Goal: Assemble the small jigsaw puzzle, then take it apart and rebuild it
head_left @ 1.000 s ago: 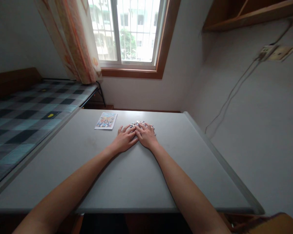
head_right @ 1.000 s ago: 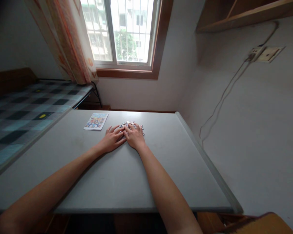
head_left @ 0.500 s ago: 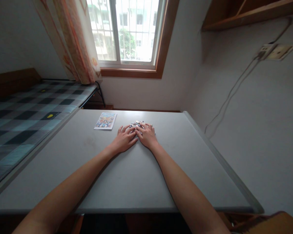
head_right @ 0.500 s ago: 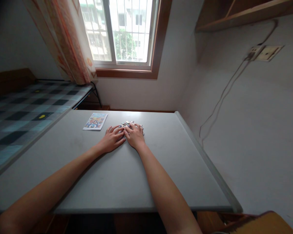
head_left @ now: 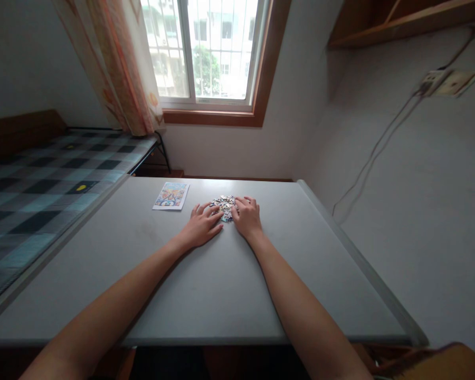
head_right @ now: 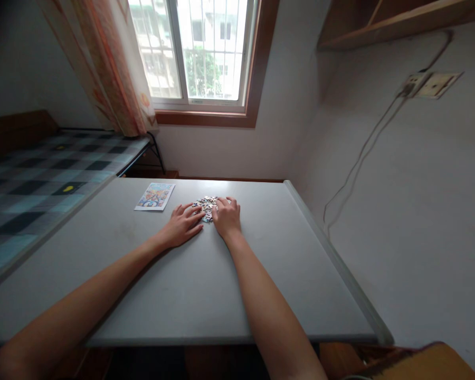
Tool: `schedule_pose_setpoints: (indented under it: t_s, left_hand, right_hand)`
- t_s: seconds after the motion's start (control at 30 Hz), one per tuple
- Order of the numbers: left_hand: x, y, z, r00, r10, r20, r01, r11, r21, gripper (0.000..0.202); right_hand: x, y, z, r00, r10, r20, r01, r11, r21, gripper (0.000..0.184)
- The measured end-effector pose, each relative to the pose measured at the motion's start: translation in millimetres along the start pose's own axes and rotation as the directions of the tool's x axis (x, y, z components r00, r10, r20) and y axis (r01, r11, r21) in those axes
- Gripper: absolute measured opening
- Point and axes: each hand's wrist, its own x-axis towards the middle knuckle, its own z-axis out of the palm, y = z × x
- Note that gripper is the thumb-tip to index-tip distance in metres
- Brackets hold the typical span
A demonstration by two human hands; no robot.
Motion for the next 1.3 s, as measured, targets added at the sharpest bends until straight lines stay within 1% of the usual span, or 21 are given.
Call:
schedule_pose_setpoints:
  t_s: [0.1,0.2,0.33,0.4,0.5,0.6,0.67,0.8,0.97,1.13,1.3]
  left_hand:
    - [-0.2,-0.4,-0.2,1.0,-0.002,0.005,0.002,1.0,-0.008,0.04]
    - [0.2,-0.3,-0.6,1.0,0.01,-0.001,-0.01,1.0,-0.014,0.039]
    - [2.2,-0.2,-1.0,0.998,0.054,-0.031,-0.055,0.998,-0.033,0.036]
    - [3.1,-0.5,-1.3,0.994,0.104,-0.047,-0.106,0.993,-0.054,0.035]
    - [3.7,-0.5,-2.3,0.984,0.155,-0.088,-0.162,0.984,-0.077,0.031]
    - [3.6,0.3,-3.4,0.981,0.132,-0.139,-0.145,0.985,-0.093,0.023]
    - [3.5,1.0,-4.1,0.982,0.111,-0.151,-0.127,0.986,-0.105,0.019]
    - [3.8,0.2,-3.7,0.984,0.112,-0.141,-0.129,0.984,-0.12,0.019]
    - [4.5,-4.1,-0.3,0.986,0.11,-0.124,-0.125,0.985,-0.122,0.02]
    - [6.0,-5.1,1.0,0.984,0.122,-0.127,-0.141,0.978,-0.154,0.027]
    - [6.4,-4.8,1.9,0.988,0.091,-0.125,-0.103,0.991,-0.088,0.029]
  right_hand:
    - [-0.6,4.6,-4.6,0.998,0.053,-0.035,-0.055,0.997,-0.056,0.03]
    - [-2.3,3.3,-5.9,0.998,0.058,-0.035,-0.06,0.995,-0.076,0.028]
    - [-3.5,-2.8,-2.5,1.0,0.01,-0.025,-0.011,0.999,-0.047,0.027]
    - [-3.4,-4.3,0.3,0.999,-0.035,0.009,0.035,0.999,-0.009,0.026]
    - [-2.8,-4.1,3.6,0.993,-0.087,0.076,0.084,0.996,0.041,0.031]
    - [-2.5,-3.1,4.3,0.989,-0.098,0.112,0.092,0.994,0.061,0.035]
    - [-2.7,-3.0,3.7,0.986,-0.111,0.127,0.103,0.993,0.065,0.035]
    - [-3.2,-3.6,3.1,0.978,-0.133,0.159,0.126,0.99,0.058,0.032]
    - [-3.0,-3.6,3.6,0.968,-0.128,0.217,0.122,0.992,0.043,0.03]
    - [-3.1,-3.4,3.2,0.968,-0.14,0.208,0.133,0.99,0.048,0.028]
    - [-3.3,-3.1,2.8,0.969,-0.152,0.193,0.146,0.988,0.046,0.028]
